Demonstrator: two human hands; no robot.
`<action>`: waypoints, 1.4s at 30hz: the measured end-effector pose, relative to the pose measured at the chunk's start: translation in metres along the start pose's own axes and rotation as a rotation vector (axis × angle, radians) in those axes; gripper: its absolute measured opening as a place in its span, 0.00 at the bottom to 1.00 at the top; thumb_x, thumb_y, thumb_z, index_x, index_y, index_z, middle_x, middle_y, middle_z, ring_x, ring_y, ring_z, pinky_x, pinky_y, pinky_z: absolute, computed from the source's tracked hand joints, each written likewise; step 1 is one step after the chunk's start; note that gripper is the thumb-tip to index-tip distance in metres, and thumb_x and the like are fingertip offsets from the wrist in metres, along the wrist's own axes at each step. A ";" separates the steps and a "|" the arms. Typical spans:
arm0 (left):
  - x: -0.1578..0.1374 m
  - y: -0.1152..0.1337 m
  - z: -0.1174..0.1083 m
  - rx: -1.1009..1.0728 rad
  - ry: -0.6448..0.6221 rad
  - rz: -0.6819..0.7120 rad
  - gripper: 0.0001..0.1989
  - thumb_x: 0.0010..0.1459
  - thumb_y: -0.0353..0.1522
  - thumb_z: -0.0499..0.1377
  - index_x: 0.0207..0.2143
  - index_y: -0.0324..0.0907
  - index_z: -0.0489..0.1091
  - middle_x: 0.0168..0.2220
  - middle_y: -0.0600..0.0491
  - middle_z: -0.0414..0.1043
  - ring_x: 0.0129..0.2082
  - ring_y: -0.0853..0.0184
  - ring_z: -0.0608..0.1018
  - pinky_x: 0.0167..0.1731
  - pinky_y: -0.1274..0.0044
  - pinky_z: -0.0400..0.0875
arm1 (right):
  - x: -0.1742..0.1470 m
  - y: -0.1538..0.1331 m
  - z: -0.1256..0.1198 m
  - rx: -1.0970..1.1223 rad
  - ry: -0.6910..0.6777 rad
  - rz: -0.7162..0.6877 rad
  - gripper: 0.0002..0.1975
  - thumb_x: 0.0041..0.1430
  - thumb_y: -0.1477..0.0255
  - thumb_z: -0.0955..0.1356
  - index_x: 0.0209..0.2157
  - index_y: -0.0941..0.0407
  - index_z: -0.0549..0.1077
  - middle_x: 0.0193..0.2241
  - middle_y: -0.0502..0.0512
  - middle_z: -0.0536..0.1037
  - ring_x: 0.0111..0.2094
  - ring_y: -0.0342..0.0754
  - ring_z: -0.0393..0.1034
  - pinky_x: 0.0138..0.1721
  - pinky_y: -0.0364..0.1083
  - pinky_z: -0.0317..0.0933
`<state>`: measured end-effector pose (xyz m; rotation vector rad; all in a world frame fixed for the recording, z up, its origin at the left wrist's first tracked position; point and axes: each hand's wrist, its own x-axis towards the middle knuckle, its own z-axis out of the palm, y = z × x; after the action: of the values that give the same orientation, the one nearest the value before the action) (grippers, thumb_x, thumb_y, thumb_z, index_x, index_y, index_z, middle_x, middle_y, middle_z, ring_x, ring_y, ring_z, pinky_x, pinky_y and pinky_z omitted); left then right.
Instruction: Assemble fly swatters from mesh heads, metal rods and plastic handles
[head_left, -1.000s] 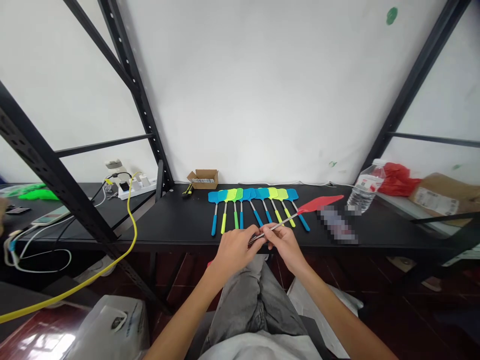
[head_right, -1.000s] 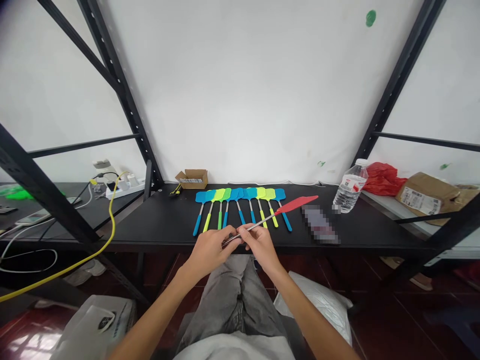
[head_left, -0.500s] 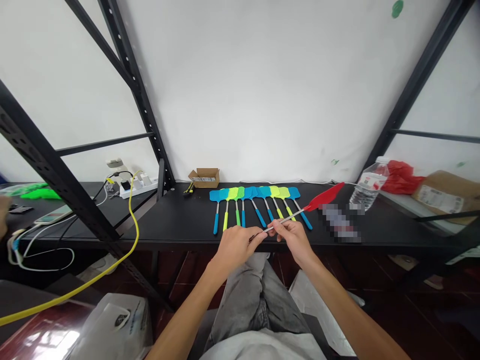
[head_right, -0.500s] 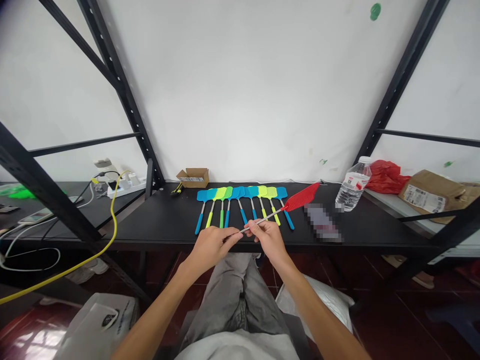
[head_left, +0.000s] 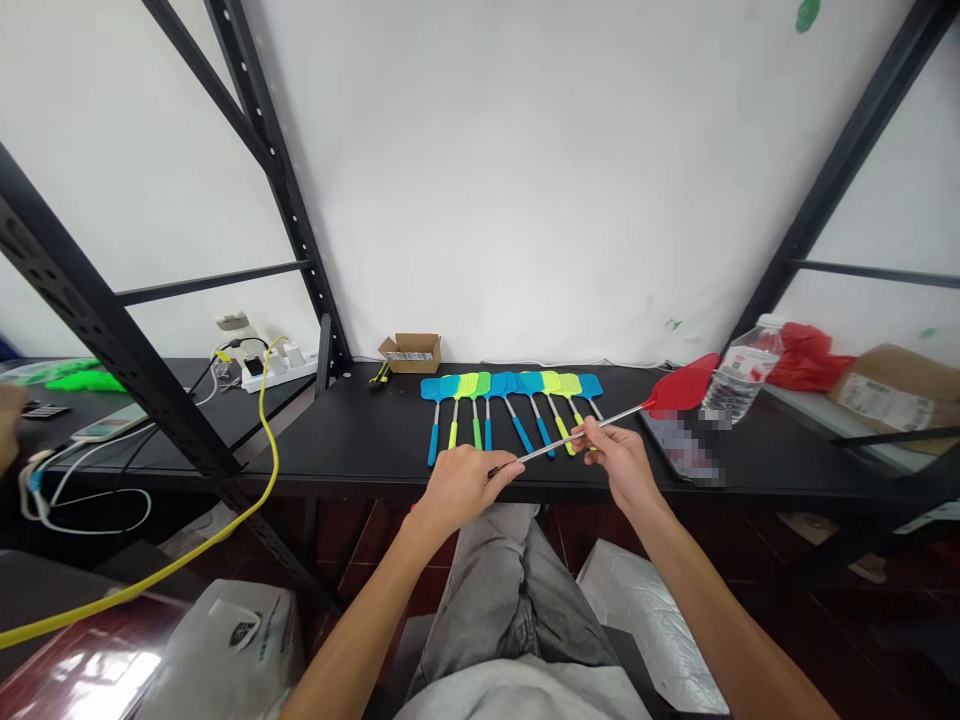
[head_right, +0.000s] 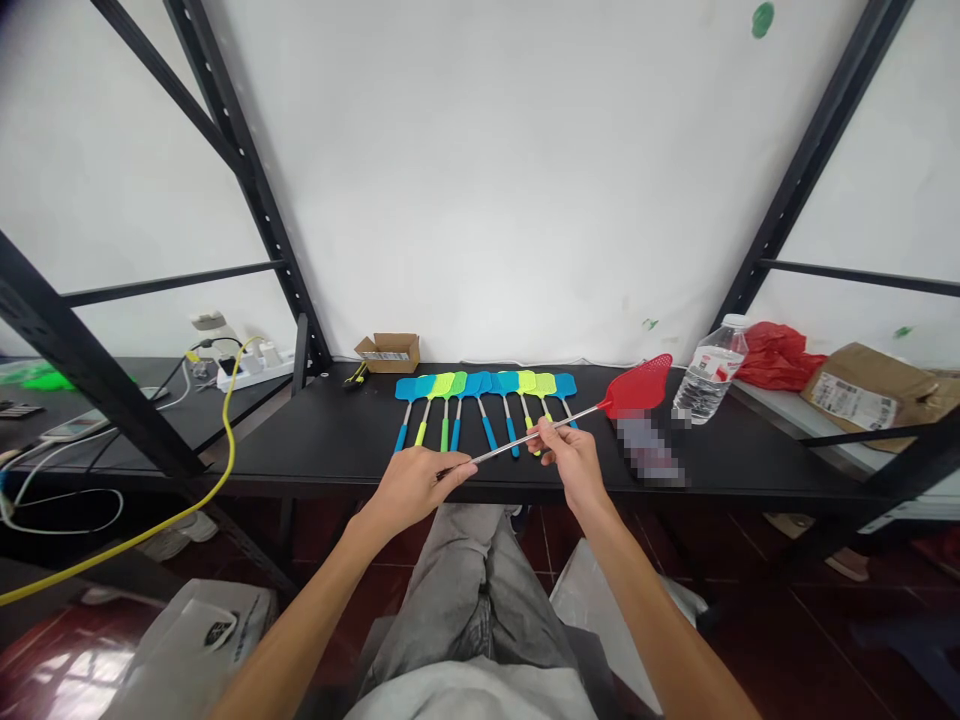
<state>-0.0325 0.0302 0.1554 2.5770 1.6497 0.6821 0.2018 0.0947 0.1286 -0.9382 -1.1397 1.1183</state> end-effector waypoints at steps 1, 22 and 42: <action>0.000 -0.001 -0.001 0.003 -0.003 0.002 0.27 0.68 0.47 0.40 0.36 0.48 0.76 0.22 0.54 0.72 0.25 0.68 0.72 0.24 0.78 0.48 | 0.001 -0.001 -0.002 0.008 0.012 0.005 0.21 0.46 0.53 0.74 0.25 0.59 0.80 0.23 0.59 0.77 0.27 0.47 0.70 0.21 0.41 0.57; -0.001 0.007 -0.006 0.059 -0.013 -0.008 0.24 0.67 0.46 0.43 0.39 0.47 0.75 0.26 0.52 0.75 0.29 0.66 0.75 0.26 0.79 0.54 | -0.022 0.008 0.024 0.043 -0.281 0.056 0.18 0.52 0.55 0.71 0.35 0.56 0.78 0.29 0.56 0.78 0.27 0.44 0.71 0.23 0.41 0.58; -0.005 -0.004 -0.001 0.078 -0.070 0.030 0.25 0.68 0.46 0.39 0.37 0.47 0.73 0.26 0.53 0.73 0.28 0.65 0.74 0.26 0.79 0.53 | -0.022 0.015 0.029 -0.033 -0.233 0.059 0.19 0.50 0.54 0.72 0.28 0.58 0.81 0.27 0.59 0.80 0.26 0.45 0.70 0.23 0.42 0.57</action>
<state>-0.0376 0.0273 0.1536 2.6504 1.6525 0.5321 0.1698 0.0761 0.1154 -0.8877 -1.3293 1.2854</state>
